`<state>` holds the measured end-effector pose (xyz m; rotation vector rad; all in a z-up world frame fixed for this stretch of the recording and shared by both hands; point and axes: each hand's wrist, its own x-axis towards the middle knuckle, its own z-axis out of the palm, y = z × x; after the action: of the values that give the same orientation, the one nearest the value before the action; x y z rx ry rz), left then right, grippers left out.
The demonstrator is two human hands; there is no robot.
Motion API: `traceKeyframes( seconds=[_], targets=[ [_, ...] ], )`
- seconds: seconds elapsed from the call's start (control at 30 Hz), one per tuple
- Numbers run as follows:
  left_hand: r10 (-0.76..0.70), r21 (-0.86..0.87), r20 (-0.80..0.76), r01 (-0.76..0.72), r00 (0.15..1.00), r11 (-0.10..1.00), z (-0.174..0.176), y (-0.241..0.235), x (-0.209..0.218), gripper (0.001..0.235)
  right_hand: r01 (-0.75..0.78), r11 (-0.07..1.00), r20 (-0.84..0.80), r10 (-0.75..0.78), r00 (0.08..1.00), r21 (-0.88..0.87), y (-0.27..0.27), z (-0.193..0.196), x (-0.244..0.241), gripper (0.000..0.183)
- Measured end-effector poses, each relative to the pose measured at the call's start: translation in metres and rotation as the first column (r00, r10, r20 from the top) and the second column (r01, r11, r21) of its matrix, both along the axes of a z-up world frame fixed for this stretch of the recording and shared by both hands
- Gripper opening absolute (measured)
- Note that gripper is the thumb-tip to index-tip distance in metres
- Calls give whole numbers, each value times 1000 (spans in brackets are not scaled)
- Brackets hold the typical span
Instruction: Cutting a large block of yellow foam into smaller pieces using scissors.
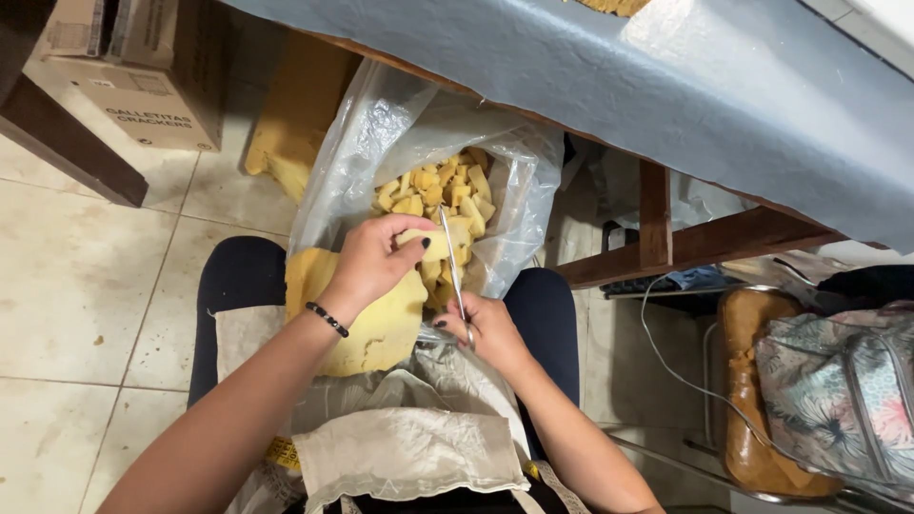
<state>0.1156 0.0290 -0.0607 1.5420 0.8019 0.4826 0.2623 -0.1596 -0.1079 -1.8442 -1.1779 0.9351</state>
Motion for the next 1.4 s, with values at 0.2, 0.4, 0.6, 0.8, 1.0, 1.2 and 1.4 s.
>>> traceKeyframes(
  seconds=[0.2,0.4,0.6,0.8,1.0,1.2,1.4],
  targets=[
    [108,-59,96,-103,989,993,19,2,-7,32,-96,995,-107,95,990,-4,-9,0,9,22],
    [84,-122,218,-58,972,991,-21,-4,10,26,-288,958,29,288,957,7,0,14,2,36],
    [48,-60,155,-39,987,997,-23,-5,14,25,-118,993,104,115,988,19,3,0,9,32],
    [118,-135,157,-97,981,986,-5,-1,3,24,4,1000,-147,-3,989,5,-5,-14,7,25],
    [206,-159,219,-174,954,972,-11,-3,2,23,-330,944,-52,331,942,15,-14,-17,6,43],
    [84,-207,212,-40,974,978,-5,-19,8,14,-262,964,34,261,965,42,7,3,4,36],
    [106,-214,174,-67,979,975,-19,-10,11,14,3,999,-161,5,987,49,2,-11,-5,27]
  ],
)
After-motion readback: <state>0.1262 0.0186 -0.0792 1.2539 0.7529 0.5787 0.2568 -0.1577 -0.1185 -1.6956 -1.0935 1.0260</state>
